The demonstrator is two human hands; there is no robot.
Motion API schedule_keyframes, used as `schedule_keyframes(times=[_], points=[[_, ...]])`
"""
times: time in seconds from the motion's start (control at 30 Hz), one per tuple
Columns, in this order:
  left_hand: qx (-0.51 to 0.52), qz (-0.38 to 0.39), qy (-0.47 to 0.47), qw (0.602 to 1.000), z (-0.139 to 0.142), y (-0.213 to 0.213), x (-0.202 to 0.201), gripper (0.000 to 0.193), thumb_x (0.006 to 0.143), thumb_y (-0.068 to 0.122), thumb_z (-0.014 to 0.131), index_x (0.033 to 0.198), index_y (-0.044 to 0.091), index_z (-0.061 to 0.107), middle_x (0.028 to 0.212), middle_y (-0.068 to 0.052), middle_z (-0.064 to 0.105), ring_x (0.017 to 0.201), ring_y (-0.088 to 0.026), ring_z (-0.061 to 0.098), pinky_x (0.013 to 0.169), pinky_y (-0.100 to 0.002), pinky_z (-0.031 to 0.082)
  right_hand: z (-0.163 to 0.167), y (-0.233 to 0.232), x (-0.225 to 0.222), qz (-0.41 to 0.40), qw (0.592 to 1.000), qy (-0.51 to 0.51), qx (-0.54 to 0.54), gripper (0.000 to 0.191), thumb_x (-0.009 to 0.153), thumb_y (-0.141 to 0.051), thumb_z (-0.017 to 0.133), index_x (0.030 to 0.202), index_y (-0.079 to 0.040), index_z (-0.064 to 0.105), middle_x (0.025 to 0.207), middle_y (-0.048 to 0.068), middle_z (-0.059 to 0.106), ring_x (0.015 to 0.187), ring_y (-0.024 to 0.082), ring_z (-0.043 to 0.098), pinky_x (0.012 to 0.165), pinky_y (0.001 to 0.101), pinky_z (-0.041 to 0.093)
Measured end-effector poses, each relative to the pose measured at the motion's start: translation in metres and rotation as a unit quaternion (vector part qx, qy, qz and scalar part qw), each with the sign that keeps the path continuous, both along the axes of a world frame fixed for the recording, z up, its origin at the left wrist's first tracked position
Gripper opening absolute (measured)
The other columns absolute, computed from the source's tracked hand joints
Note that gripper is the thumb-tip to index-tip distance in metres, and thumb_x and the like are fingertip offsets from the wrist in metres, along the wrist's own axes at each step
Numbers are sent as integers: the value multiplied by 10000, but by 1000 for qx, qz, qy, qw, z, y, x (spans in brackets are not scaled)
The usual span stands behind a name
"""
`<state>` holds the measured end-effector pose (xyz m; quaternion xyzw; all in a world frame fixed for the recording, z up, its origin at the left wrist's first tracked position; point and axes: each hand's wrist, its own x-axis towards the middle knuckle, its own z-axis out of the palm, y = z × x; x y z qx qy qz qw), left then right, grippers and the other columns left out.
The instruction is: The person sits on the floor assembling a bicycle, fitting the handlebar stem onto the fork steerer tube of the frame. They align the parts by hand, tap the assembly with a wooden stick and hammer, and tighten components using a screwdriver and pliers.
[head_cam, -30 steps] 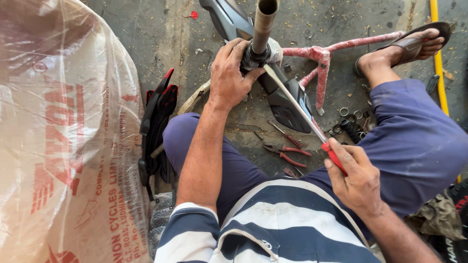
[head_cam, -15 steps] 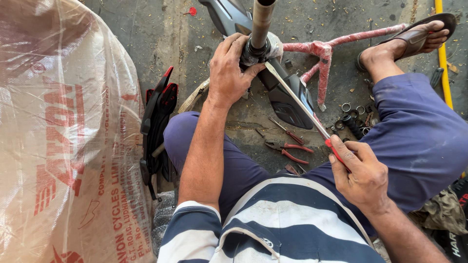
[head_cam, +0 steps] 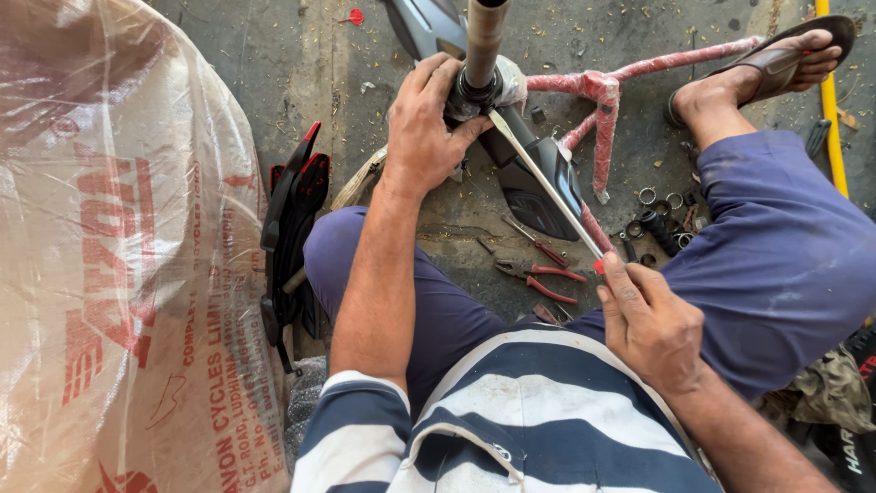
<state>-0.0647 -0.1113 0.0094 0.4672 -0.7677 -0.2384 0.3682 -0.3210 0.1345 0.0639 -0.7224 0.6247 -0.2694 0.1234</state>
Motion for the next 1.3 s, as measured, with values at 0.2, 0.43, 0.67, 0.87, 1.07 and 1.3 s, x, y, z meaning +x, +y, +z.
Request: schedule_keyframes(times=[0.2,0.43,0.67,0.87,1.07,1.3], points=[[-46,-22,-2,999,2,-2,-1,689,750,189,964,1305,23,590,1345,-154,582,1256,-362,589,1097,-462,483,-27,8,-9,-105,761,-588,253,496,825,35,758,1305,-28,653,1027,106,712,783,157,684,629,275,536],[-19,-17,1,1000,4,3,-3,681,716,142,937,1290,9,597,1334,-161,604,1234,-380,600,1054,-455,506,-28,18,-5,-104,976,-165,96,407,928,-16,768,1308,-34,624,1010,118,702,776,173,652,720,287,526],[-31,-9,13,999,1,3,-8,659,740,124,917,1301,1,593,1347,-176,598,1248,-387,605,1084,-454,506,-18,3,-12,-151,694,-641,291,493,816,-33,775,1263,-5,568,1028,80,675,754,132,618,619,261,506],[-36,-4,21,999,-2,4,-6,657,779,175,943,1308,-8,599,1358,-178,603,1247,-385,615,1082,-447,513,-17,6,-19,-214,769,-515,313,332,997,-145,621,1288,15,598,946,173,691,648,158,581,543,246,449],[-33,-2,15,999,0,6,-10,672,767,180,956,1306,-14,603,1352,-180,606,1236,-390,616,1070,-447,513,-15,2,-29,-103,772,-553,294,521,836,-43,741,1303,49,529,1015,153,619,761,160,586,633,267,499],[-35,-13,8,999,0,6,-10,682,740,139,950,1311,-6,606,1353,-173,603,1237,-370,621,1088,-442,508,-18,0,-34,-215,642,-638,367,398,924,-141,717,1269,22,605,932,211,689,627,162,601,509,235,475]])
